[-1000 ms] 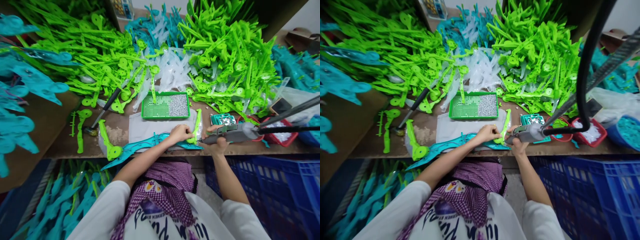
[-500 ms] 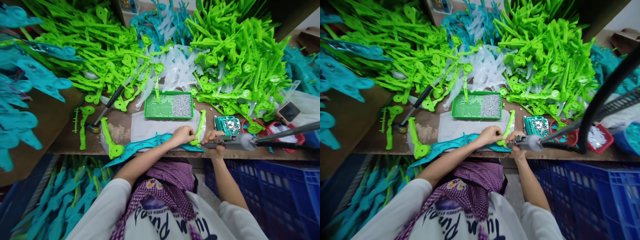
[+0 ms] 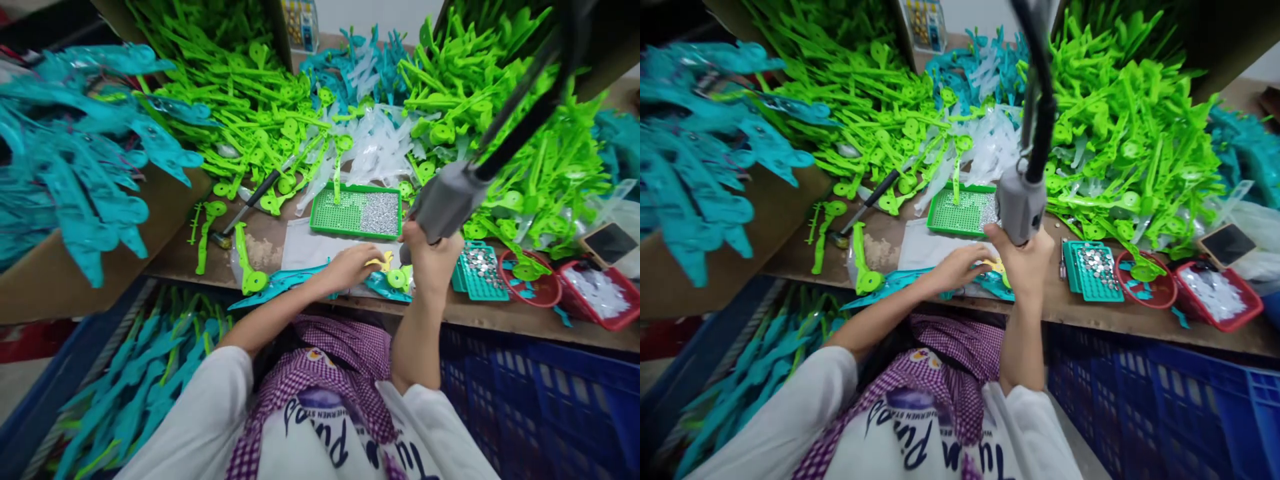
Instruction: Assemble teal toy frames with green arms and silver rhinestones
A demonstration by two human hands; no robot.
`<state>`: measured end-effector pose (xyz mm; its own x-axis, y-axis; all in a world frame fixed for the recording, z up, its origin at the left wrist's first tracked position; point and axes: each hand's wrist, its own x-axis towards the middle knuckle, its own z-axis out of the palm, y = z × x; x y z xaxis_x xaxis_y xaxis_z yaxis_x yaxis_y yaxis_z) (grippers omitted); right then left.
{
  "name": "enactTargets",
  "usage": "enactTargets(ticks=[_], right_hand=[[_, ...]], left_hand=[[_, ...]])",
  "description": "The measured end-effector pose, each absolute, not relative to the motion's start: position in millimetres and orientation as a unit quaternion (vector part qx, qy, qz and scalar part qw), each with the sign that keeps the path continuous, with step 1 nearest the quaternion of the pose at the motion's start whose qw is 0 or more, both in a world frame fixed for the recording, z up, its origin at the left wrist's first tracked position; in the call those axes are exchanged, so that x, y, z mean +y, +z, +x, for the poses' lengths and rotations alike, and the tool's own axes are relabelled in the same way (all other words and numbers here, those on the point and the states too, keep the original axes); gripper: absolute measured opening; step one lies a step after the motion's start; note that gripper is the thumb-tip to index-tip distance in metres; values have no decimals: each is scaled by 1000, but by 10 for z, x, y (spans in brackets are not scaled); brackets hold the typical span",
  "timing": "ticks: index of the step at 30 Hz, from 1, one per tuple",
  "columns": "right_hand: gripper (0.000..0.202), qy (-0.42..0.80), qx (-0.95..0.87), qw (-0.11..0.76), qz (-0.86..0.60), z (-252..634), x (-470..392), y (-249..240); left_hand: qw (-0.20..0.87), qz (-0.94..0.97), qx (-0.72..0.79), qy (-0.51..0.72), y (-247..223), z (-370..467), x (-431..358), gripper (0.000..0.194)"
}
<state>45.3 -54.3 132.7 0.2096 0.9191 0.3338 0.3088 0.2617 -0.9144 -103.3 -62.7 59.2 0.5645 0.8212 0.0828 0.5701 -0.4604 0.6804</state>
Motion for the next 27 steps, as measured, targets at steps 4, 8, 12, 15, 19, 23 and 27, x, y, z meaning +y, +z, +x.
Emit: enactTargets(ticks=[4, 8, 12, 15, 19, 23, 27], right_hand=[[33, 290, -624, 494, -532, 580, -574, 1234], [34, 206, -644, 502, -539, 719, -937, 1010], [22, 210, -739, 317, -556, 574, -1603, 514], [33, 205, -739, 210, -606, 333, -1915, 135], [44, 146, -700, 202, -669, 107, -1927, -59], [41, 111, -705, 181, -677, 11, -1815, -45], [36, 105, -703, 192, -677, -39, -1798, -17]], left_hand=[[251, 877, 388, 133, 564, -1687, -848, 18], [150, 917, 366, 56, 412, -1906, -896, 23], [110, 940, 322, 26, 452, -1849, -795, 23], [154, 930, 331, 35, 527, -1806, -714, 23], [265, 883, 378, 88, 556, -1798, -662, 21], [352, 850, 375, 110, 541, -1817, -676, 15], [381, 839, 369, 123, 515, -1847, -714, 15]])
